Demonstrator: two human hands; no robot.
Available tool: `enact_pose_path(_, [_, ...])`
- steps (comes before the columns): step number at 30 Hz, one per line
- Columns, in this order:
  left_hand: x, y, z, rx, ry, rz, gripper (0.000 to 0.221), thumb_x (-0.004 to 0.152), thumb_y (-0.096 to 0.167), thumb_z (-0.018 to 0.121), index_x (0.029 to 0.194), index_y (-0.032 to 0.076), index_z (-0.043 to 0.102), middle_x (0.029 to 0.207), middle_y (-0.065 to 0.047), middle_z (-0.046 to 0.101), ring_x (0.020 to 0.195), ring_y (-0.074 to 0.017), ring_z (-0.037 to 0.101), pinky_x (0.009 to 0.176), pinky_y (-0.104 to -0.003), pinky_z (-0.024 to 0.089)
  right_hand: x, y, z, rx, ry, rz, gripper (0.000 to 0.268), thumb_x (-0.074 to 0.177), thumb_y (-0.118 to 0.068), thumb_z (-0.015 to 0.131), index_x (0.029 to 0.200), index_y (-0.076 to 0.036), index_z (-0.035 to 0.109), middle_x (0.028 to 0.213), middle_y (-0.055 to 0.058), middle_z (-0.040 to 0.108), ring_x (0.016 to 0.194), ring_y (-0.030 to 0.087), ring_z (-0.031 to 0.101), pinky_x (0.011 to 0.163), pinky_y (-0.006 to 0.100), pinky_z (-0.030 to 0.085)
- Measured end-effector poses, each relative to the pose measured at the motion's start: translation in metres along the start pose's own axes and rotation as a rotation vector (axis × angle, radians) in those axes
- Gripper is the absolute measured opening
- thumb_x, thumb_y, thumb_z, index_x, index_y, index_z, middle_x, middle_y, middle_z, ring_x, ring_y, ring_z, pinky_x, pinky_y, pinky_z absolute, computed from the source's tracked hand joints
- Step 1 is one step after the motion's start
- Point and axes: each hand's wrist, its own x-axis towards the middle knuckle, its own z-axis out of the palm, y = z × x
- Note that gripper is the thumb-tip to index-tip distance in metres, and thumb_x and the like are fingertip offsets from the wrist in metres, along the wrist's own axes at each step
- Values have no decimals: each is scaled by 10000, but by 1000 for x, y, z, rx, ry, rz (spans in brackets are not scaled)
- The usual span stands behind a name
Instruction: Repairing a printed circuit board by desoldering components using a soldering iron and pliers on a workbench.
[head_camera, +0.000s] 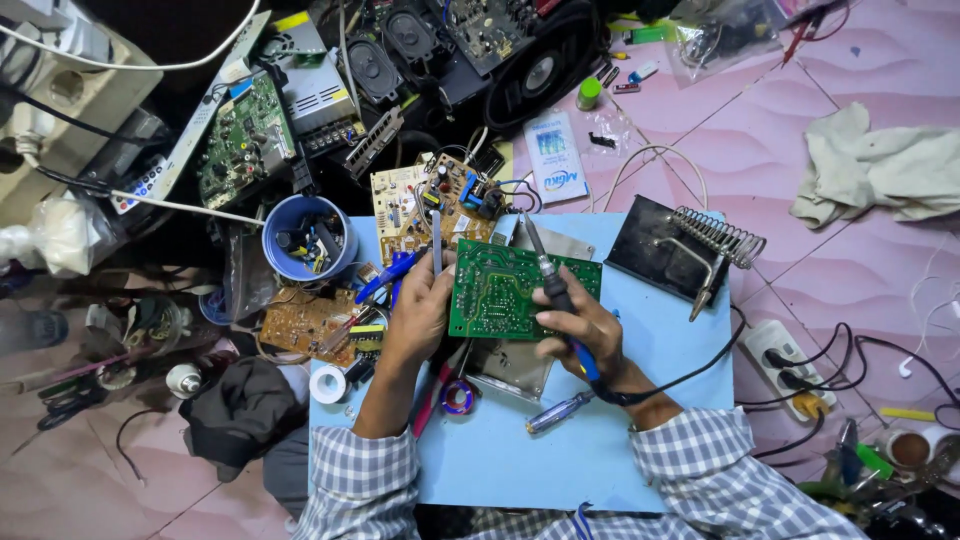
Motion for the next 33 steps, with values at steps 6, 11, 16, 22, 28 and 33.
enact_pose_path(6, [-12,18,20,-37,19,17,138,984,125,598,1042,10,646,715,-62,622,612,-106,576,538,-225,523,29,-10,-6,-145,-195,141,740,675,-481,956,1193,-165,534,1364,217,636,1326,543,518,1091,782,287])
enact_pose_path(11, [-27,22,24,20,18,-16,115,962,108,631,993,10,683,664,-67,618,541,-122,608,495,-233,544,19,5,-10,-77,-139,141,674,680,-340,975,1144,-144,527,1298,213,650,1282,539,555,1094,727,374])
enact_pose_path(16, [-55,36,34,186,-32,18,87,894,84,711,922,10,746,642,-89,667,593,-144,648,525,-262,532,15,4,-14,-36,-41,123,717,650,-273,1004,1129,-129,490,1314,217,628,1288,507,577,1116,671,400])
enact_pose_path(22, [-66,18,32,477,-49,26,92,791,159,828,858,100,804,647,-77,721,650,-128,650,602,-305,531,20,1,-18,38,-19,108,782,603,-260,1036,1125,-70,485,1319,251,614,1261,520,600,1105,635,440])
enact_pose_path(28, [-50,43,34,45,-14,64,163,935,76,648,1035,-30,722,735,-165,718,543,-138,629,435,-237,472,26,2,-21,235,-35,204,897,599,-316,1043,1200,-65,426,1362,278,560,1278,463,605,1119,585,437])
enact_pose_path(33, [-40,68,46,43,-112,127,159,940,78,656,1038,-43,694,753,-180,725,534,-156,649,400,-218,458,28,-3,-27,517,-21,367,895,697,-480,943,1298,-151,367,1485,184,501,1282,254,621,1108,443,465])
